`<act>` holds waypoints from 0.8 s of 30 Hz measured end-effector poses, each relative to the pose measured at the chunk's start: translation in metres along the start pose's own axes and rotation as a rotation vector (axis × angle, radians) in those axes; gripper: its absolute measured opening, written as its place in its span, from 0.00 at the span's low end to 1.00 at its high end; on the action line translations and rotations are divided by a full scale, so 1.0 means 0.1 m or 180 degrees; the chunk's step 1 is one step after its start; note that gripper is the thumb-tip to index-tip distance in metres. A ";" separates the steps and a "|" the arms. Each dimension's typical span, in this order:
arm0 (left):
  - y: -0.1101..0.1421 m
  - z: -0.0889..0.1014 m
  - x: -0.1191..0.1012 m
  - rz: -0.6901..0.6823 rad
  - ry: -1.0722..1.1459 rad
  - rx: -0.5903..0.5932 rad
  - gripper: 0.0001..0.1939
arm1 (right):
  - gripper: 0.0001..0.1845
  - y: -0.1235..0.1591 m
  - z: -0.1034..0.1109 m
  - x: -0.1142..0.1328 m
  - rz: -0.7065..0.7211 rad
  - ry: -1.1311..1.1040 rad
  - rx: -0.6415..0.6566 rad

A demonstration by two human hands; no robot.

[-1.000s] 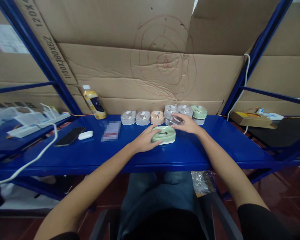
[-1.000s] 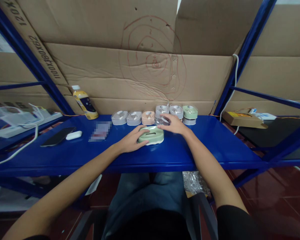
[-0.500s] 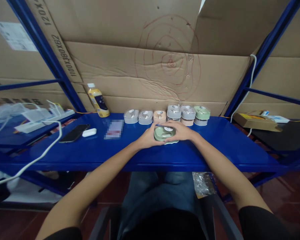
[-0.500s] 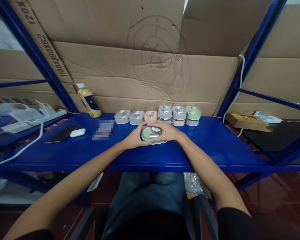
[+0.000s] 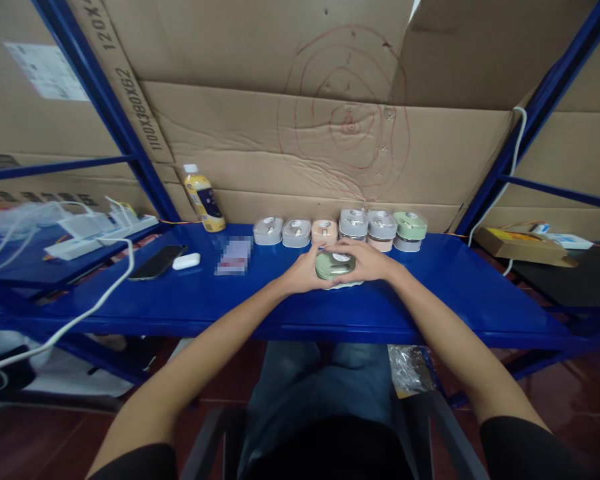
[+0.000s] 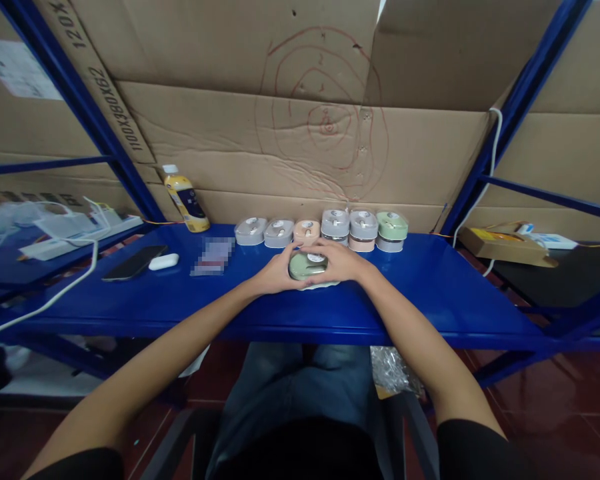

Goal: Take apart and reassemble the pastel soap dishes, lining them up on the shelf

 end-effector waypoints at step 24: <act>-0.06 -0.02 0.11 -0.0083 0.0038 -0.0129 0.55 | 0.53 -0.03 -0.03 -0.37 -0.0276 -0.0793 0.0039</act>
Point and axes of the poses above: each hand's wrist, its own y-axis away from the middle knuckle, its own z-axis out of the back of the hand, x = y × z, the point moved 4 cm from there along -y, towards the middle knuckle, and after that the axes turned 15 degrees about x, right-handed, at the moved point
